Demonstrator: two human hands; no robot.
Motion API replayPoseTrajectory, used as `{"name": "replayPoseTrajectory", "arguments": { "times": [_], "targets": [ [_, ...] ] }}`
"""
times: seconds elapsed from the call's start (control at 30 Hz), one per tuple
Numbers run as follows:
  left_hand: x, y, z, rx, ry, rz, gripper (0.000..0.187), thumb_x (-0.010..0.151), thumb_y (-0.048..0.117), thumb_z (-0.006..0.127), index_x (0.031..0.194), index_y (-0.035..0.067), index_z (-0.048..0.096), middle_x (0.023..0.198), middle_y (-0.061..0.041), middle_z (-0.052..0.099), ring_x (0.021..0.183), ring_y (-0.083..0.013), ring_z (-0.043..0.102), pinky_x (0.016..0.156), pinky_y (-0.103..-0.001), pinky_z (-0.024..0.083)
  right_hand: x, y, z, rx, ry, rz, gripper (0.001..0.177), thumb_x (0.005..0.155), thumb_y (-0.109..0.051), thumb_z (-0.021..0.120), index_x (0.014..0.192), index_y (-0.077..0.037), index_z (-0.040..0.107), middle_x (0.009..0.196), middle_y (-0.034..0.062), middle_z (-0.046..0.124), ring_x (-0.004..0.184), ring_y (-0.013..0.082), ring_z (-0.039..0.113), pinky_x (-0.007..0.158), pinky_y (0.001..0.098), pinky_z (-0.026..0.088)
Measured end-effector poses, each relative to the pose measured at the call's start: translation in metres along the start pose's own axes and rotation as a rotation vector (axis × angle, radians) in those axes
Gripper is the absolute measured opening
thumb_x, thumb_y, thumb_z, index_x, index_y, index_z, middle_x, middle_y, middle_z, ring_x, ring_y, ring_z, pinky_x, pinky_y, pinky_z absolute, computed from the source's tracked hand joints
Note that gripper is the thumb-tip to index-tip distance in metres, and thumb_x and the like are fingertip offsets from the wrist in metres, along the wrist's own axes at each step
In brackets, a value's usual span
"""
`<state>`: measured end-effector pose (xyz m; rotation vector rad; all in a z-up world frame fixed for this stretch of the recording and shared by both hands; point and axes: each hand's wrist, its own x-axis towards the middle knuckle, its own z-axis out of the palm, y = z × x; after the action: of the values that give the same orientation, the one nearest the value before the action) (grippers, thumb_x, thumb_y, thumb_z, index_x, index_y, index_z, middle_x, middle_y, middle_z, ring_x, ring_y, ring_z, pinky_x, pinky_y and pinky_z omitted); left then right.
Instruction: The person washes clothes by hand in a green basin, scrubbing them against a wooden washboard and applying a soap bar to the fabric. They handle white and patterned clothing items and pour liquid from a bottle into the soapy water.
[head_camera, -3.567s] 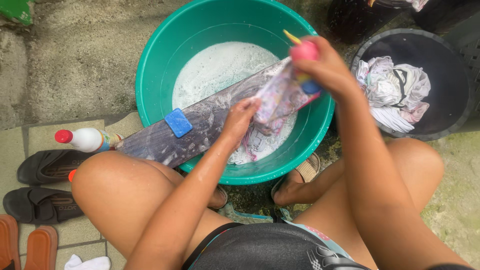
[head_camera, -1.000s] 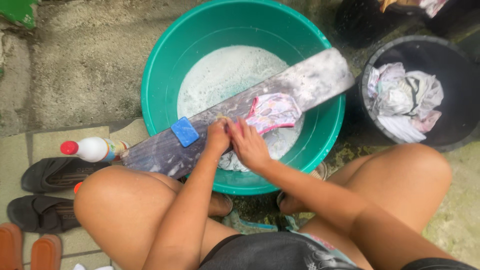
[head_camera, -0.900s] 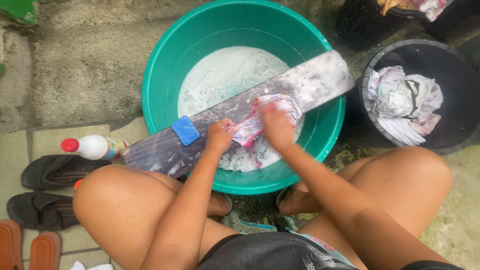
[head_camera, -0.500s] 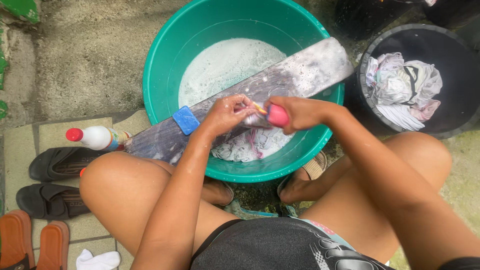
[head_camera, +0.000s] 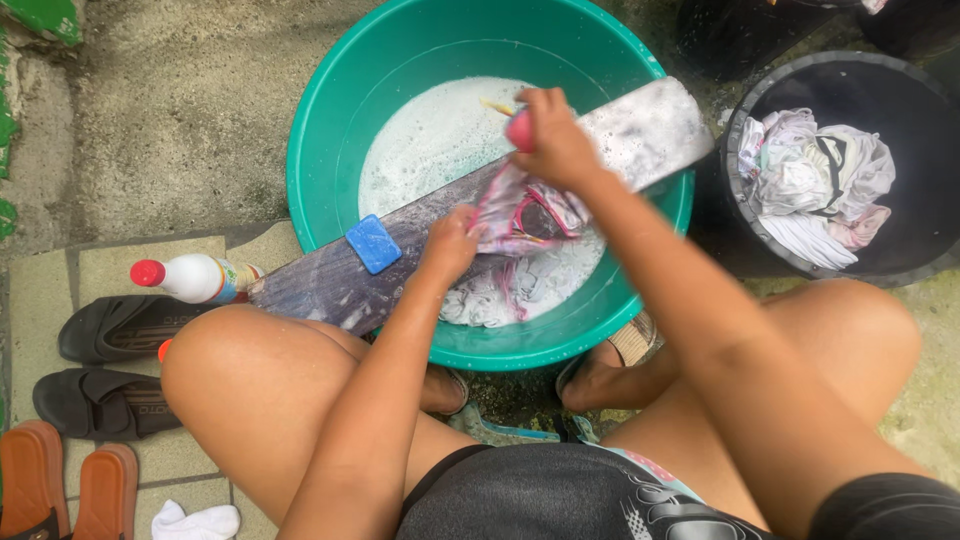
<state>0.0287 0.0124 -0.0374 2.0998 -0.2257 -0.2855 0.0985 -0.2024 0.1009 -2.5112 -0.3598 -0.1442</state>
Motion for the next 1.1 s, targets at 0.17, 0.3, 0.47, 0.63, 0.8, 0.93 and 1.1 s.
{"name": "replayPoseTrajectory", "arguments": {
  "times": [0.17,0.3,0.47,0.63,0.8,0.93,1.1],
  "targets": [
    [0.003,-0.060,0.012,0.071,0.335,0.074,0.049,0.092,0.014,0.078,0.131,-0.004,0.055,0.114,-0.027,0.067,0.102,-0.0424,0.067,0.083,-0.045,0.055,-0.077,-0.049,0.122,-0.137,0.108,-0.296,0.055,0.084,-0.012,0.070,0.136,-0.009,0.051,0.127,0.0316,0.053,0.100,0.0457,0.058,0.087,0.0544,0.052],
    [-0.002,-0.046,0.005,0.052,0.172,-0.093,0.050,0.068,0.022,0.093,0.099,0.001,0.059,0.092,-0.017,0.070,0.082,-0.0336,0.069,0.077,-0.042,0.056,-0.038,0.016,0.078,-0.233,0.086,-0.051,0.043,0.089,-0.008,0.059,0.132,-0.013,0.056,0.118,0.0211,0.063,0.093,0.0391,0.065,0.076,0.0501,0.052],
    [-0.002,-0.038,0.001,0.030,0.182,-0.075,0.038,0.070,0.019,0.091,0.094,0.004,0.066,0.088,-0.013,0.073,0.081,-0.0299,0.071,0.076,-0.040,0.057,-0.033,0.027,0.100,-0.375,0.042,0.106,0.020,0.100,-0.013,0.061,0.119,-0.008,0.058,0.098,0.0228,0.062,0.087,0.0400,0.063,0.071,0.0518,0.051],
    [0.004,-0.043,0.000,0.080,0.099,-0.100,0.033,0.074,0.026,0.085,0.096,0.006,0.072,0.092,-0.016,0.075,0.087,-0.0324,0.073,0.079,-0.042,0.057,-0.066,0.066,0.103,-0.253,0.129,0.053,0.030,0.088,-0.006,0.059,0.118,-0.007,0.061,0.106,0.0196,0.064,0.097,0.0398,0.064,0.081,0.0514,0.052],
    [0.020,-0.004,-0.001,0.211,-0.071,-0.110,0.044,0.084,0.051,0.072,0.098,0.010,0.078,0.096,-0.021,0.075,0.094,-0.0387,0.072,0.083,-0.049,0.056,-0.050,0.079,0.016,-0.052,0.154,0.204,0.067,0.082,-0.001,0.053,0.147,-0.015,0.055,0.128,0.0224,0.061,0.118,0.0432,0.056,0.099,0.0527,0.048],
    [-0.007,0.016,0.014,0.507,-0.173,-0.113,0.052,0.098,0.056,0.054,0.106,0.009,0.076,0.104,-0.023,0.073,0.101,-0.0436,0.068,0.091,-0.054,0.050,-0.047,0.050,0.057,-0.263,-0.214,0.201,0.051,0.092,-0.021,0.070,0.141,-0.029,0.059,0.157,0.0336,0.025,0.128,0.0564,0.038,0.106,0.0570,0.037],
    [0.005,0.039,0.008,0.418,-0.188,0.012,0.051,0.101,0.050,0.048,0.108,0.007,0.075,0.110,-0.021,0.073,0.108,-0.0396,0.067,0.092,-0.056,0.043,-0.049,0.067,0.050,0.159,0.128,0.246,0.079,0.078,-0.012,0.073,0.150,-0.011,0.040,0.155,0.0282,0.029,0.129,0.0406,0.045,0.106,0.0464,0.047]
  ]
}}
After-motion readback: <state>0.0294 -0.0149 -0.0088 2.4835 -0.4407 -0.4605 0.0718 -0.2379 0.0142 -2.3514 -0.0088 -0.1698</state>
